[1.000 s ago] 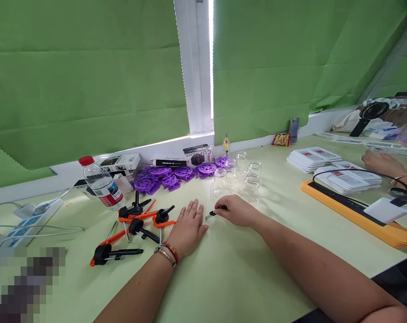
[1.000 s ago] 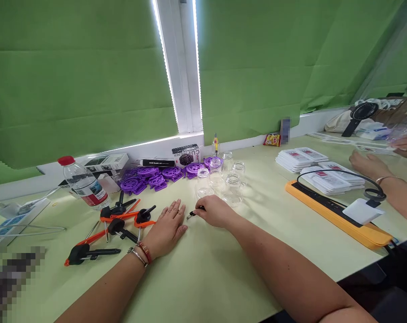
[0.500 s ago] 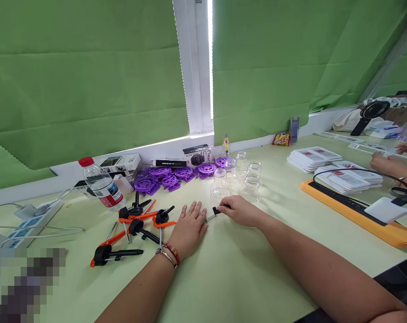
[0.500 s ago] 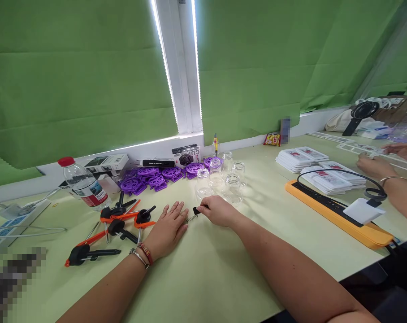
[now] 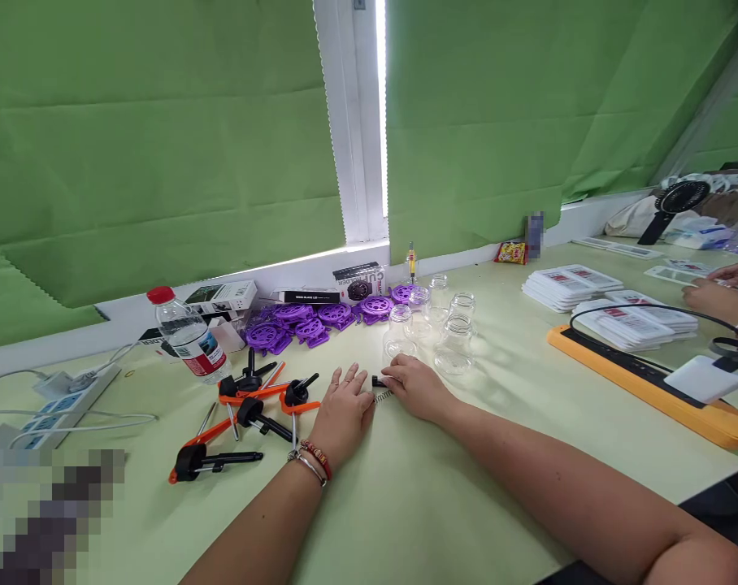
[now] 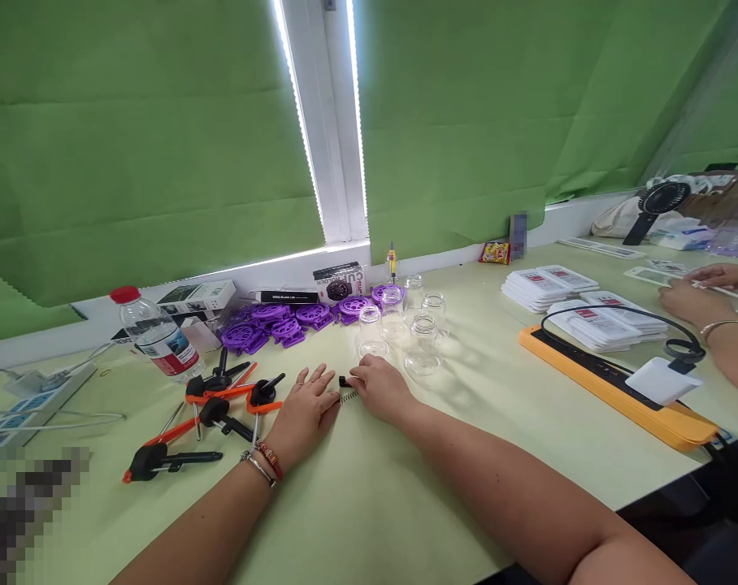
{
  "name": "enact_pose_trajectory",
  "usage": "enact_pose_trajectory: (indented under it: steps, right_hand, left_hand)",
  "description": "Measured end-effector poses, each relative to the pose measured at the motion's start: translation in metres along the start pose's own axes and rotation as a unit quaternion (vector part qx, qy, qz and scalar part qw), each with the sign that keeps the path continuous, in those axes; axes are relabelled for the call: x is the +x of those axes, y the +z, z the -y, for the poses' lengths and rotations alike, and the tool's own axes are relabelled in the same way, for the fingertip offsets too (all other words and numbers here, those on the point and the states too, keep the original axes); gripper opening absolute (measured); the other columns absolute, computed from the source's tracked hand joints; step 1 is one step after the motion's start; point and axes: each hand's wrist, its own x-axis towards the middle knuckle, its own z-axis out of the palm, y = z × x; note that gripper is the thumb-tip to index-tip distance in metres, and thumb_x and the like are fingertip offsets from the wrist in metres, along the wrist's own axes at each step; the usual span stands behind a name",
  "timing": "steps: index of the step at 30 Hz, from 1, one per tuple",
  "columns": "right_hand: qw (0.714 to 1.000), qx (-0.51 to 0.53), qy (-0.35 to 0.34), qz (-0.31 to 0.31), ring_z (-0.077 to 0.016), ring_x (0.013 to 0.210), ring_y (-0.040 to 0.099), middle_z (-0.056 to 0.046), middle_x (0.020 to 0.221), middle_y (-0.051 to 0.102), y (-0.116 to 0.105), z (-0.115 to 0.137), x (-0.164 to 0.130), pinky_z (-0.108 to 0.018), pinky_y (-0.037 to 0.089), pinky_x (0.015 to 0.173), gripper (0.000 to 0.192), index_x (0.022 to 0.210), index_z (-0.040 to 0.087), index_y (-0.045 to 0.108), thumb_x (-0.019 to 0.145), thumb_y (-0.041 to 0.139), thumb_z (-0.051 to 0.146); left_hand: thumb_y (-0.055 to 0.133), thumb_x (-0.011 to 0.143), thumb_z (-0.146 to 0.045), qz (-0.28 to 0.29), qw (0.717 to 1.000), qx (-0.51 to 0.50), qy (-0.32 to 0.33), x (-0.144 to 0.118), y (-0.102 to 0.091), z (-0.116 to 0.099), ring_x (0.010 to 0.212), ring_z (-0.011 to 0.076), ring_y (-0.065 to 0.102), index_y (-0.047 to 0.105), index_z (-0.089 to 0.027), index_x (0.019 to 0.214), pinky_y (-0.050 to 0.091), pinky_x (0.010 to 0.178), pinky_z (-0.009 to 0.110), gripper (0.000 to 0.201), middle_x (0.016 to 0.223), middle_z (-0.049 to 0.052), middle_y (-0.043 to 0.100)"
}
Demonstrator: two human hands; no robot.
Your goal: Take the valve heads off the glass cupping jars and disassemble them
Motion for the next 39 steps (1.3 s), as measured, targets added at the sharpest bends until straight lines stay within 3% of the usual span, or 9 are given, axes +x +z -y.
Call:
enact_pose_trajectory:
  steps: [3, 6, 11, 15, 20, 24, 29, 33, 39]
  right_hand:
    - [0.998, 0.028, -0.055, -0.005, -0.0186, 0.093, 0.055, -0.006, 0.101, 0.059, -0.004, 0.0, -0.003, -0.03, 0.044, 0.079, 0.021, 0.101, 0.023, 0.068, 0.082, 0.061, 0.026]
    - [0.996, 0.017, -0.09, 0.023, -0.0188, 0.091, 0.055, -0.005, 0.098, 0.058, -0.001, 0.003, -0.005, -0.031, 0.044, 0.08, 0.014, 0.089, 0.022, 0.071, 0.076, 0.065, 0.02]
    - [0.994, 0.014, -0.096, 0.046, -0.0196, 0.092, 0.056, -0.006, 0.092, 0.06, 0.002, 0.008, -0.004, -0.032, 0.043, 0.082, 0.009, 0.082, 0.019, 0.07, 0.079, 0.062, 0.018]
    - [0.996, 0.065, -0.06, 0.023, -0.0164, 0.084, 0.056, -0.005, 0.089, 0.062, -0.012, 0.004, -0.003, -0.028, 0.043, 0.077, 0.009, 0.081, 0.019, 0.068, 0.08, 0.059, 0.02]
    - [0.994, 0.1, 0.046, -0.01, -0.0142, 0.072, 0.055, -0.003, 0.081, 0.065, -0.024, -0.008, 0.005, -0.026, 0.042, 0.066, 0.011, 0.077, 0.019, 0.067, 0.078, 0.057, 0.022]
    - [0.99, 0.121, 0.072, 0.01, -0.0133, 0.067, 0.055, -0.002, 0.074, 0.065, -0.016, -0.015, 0.018, -0.025, 0.041, 0.063, 0.012, 0.079, 0.017, 0.068, 0.076, 0.057, 0.022]
    - [0.986, 0.15, 0.055, 0.047, -0.014, 0.07, 0.059, -0.003, 0.077, 0.067, -0.001, -0.013, 0.033, -0.026, 0.045, 0.067, 0.03, 0.106, 0.016, 0.067, 0.079, 0.054, 0.021]
    - [0.976, 0.203, 0.044, 0.068, -0.0148, 0.081, 0.062, -0.006, 0.094, 0.069, 0.013, -0.01, 0.037, -0.027, 0.047, 0.076, 0.03, 0.103, 0.017, 0.069, 0.08, 0.05, 0.019]
    - [0.964, 0.259, 0.057, 0.037, -0.0135, 0.069, 0.058, -0.002, 0.075, 0.066, 0.03, -0.014, 0.037, -0.027, 0.047, 0.067, 0.024, 0.096, 0.015, 0.066, 0.077, 0.055, 0.024]
  left_hand:
    - [0.047, 0.089, -0.023, -0.003, 1.0, 0.001, -0.003, -0.001, 0.0, 0.0, 0.129, 0.0276, 0.041, 0.068, -0.019, 0.087, 0.028, 0.109, 0.052, 0.022, 0.127, 0.012, 0.057]
    - [0.044, 0.09, -0.022, 0.002, 1.0, 0.012, 0.001, -0.001, 0.0, 0.0, 0.129, 0.0275, 0.041, 0.068, -0.019, 0.089, 0.028, 0.109, 0.052, 0.025, 0.127, 0.011, 0.057]
    - [0.038, 0.089, -0.013, -0.012, 0.999, 0.011, -0.028, 0.003, 0.001, 0.002, 0.13, 0.0248, 0.041, 0.058, -0.016, 0.115, 0.028, 0.11, 0.05, 0.034, 0.132, 0.011, 0.054]
    - [0.031, 0.089, -0.01, 0.017, 1.0, 0.001, -0.007, 0.009, 0.004, 0.004, 0.135, 0.0221, 0.033, 0.043, -0.015, 0.132, 0.023, 0.112, 0.05, 0.045, 0.143, 0.013, 0.041]
    - [0.028, 0.094, -0.025, 0.087, 0.996, -0.011, 0.03, 0.012, 0.005, 0.004, 0.138, 0.0241, 0.026, 0.033, -0.018, 0.139, 0.015, 0.111, 0.058, 0.046, 0.148, 0.012, 0.033]
    - [0.026, 0.096, -0.03, 0.097, 0.994, -0.02, 0.038, 0.01, 0.002, 0.001, 0.137, 0.0237, 0.029, 0.035, -0.02, 0.138, 0.01, 0.111, 0.06, 0.044, 0.145, 0.01, 0.039]
    - [0.027, 0.096, -0.028, 0.092, 0.994, -0.018, 0.048, 0.005, -0.007, -0.003, 0.134, 0.0229, 0.034, 0.041, -0.02, 0.132, 0.008, 0.112, 0.058, 0.04, 0.139, 0.009, 0.048]
    - [0.029, 0.095, -0.027, 0.093, 0.995, -0.015, 0.043, 0.0, -0.01, -0.004, 0.134, 0.0237, 0.034, 0.043, -0.02, 0.131, 0.009, 0.112, 0.057, 0.039, 0.139, 0.01, 0.046]
    - [0.032, 0.094, -0.027, 0.083, 0.996, -0.02, 0.035, -0.004, -0.009, -0.005, 0.133, 0.0243, 0.036, 0.044, -0.02, 0.13, 0.01, 0.113, 0.056, 0.039, 0.139, 0.011, 0.046]
